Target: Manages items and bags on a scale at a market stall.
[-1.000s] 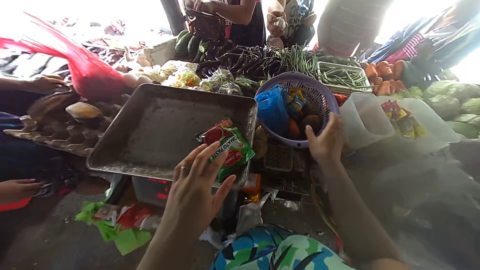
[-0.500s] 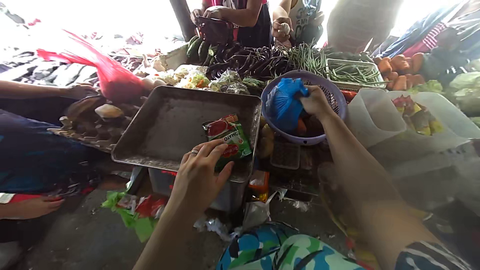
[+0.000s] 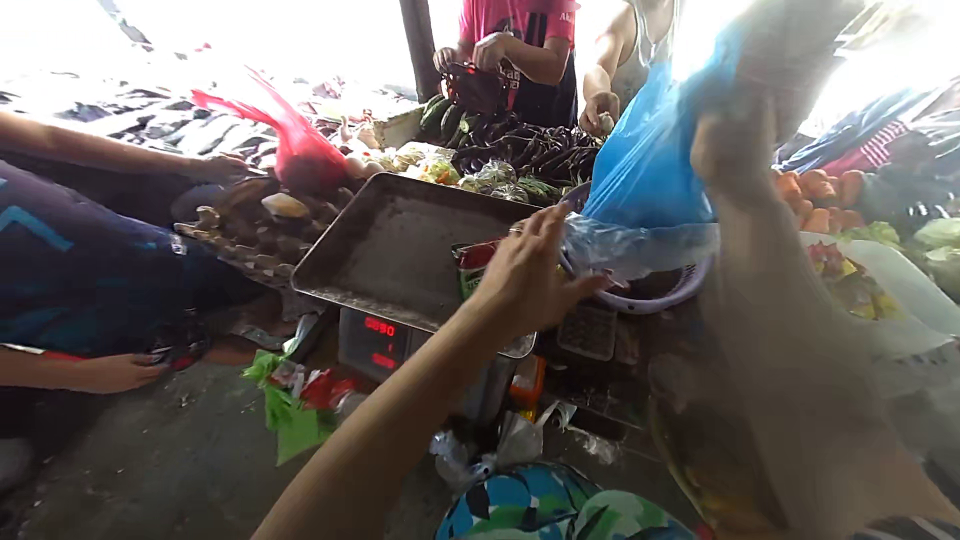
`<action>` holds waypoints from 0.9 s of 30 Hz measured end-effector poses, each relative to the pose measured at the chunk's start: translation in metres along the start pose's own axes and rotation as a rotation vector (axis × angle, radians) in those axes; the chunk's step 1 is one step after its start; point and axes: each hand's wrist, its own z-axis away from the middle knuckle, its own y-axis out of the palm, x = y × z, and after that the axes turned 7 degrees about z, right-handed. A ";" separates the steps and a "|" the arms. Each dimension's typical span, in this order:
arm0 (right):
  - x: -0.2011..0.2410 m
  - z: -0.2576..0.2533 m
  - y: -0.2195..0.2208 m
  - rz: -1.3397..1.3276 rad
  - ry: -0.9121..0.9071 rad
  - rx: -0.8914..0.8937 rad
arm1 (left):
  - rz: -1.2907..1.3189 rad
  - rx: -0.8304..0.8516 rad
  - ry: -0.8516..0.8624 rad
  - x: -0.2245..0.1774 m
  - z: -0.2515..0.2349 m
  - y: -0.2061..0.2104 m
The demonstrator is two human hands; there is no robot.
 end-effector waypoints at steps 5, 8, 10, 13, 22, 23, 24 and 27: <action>0.013 0.011 -0.044 0.033 -0.120 -0.212 | 0.096 -0.017 0.010 -0.037 -0.019 0.055; -0.039 0.020 -0.059 0.020 -0.163 -0.347 | 0.101 0.017 0.072 -0.049 -0.007 0.059; -0.046 0.031 -0.068 0.034 -0.032 -0.299 | 0.100 0.105 0.120 -0.047 0.003 0.052; -0.055 0.043 -0.073 0.131 0.057 -0.261 | -0.008 0.237 0.117 -0.036 0.007 0.040; -0.044 0.071 -0.099 -0.019 0.119 -0.384 | -0.049 -0.169 0.111 -0.008 -0.008 -0.032; -0.043 0.072 -0.100 -0.070 0.109 -0.398 | -0.107 -0.240 0.097 -0.004 -0.005 -0.044; -0.042 0.074 -0.100 -0.114 0.102 -0.409 | -0.181 -0.301 0.051 0.000 -0.002 -0.059; -0.026 0.072 -0.099 -0.194 0.173 -0.420 | -0.419 -0.403 -0.231 0.022 0.007 -0.097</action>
